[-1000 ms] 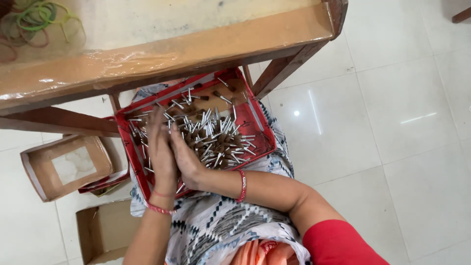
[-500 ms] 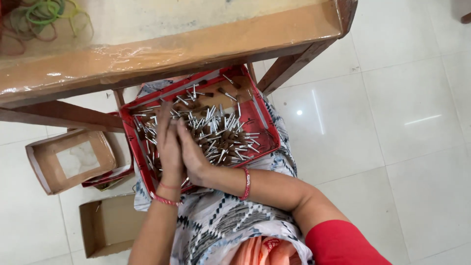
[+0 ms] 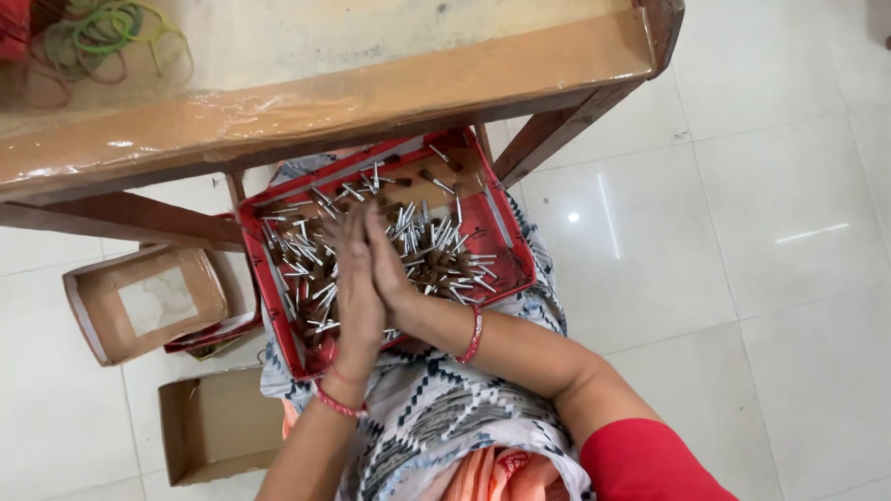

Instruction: Organizing small metallic components into bundles and placing them into round plastic or paper holders.

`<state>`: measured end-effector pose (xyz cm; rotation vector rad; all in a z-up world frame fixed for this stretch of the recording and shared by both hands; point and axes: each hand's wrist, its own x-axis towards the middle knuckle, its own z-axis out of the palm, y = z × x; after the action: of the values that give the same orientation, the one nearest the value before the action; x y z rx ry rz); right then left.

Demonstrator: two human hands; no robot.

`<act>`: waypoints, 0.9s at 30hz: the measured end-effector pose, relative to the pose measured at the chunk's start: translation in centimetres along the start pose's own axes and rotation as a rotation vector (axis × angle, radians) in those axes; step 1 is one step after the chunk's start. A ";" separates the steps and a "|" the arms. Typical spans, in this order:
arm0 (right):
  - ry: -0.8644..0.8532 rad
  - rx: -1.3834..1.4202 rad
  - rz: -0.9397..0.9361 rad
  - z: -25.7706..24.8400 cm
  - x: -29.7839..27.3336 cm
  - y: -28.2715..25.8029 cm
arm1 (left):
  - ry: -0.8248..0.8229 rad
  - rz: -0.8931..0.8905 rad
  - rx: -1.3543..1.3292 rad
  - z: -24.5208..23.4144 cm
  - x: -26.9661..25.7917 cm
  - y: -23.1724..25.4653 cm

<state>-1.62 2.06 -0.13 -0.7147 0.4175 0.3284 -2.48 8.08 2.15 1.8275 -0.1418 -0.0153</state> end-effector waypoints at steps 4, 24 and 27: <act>0.050 -0.075 0.024 -1.7 -0.1 1.2 | 0.068 -0.034 0.108 -0.4 2.0 -2.9; 0.127 -0.445 -0.429 -12.6 -9.8 -9.0 | -0.282 0.322 0.498 6.9 4.5 1.5; 0.074 -0.639 -0.460 -11.5 -9.8 -9.7 | -0.282 0.204 0.215 5.7 3.2 3.7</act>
<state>-8.89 -14.18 2.11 -1.4207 0.2005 -0.0118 -0.08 1.36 4.49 2.0102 -0.5464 -0.1179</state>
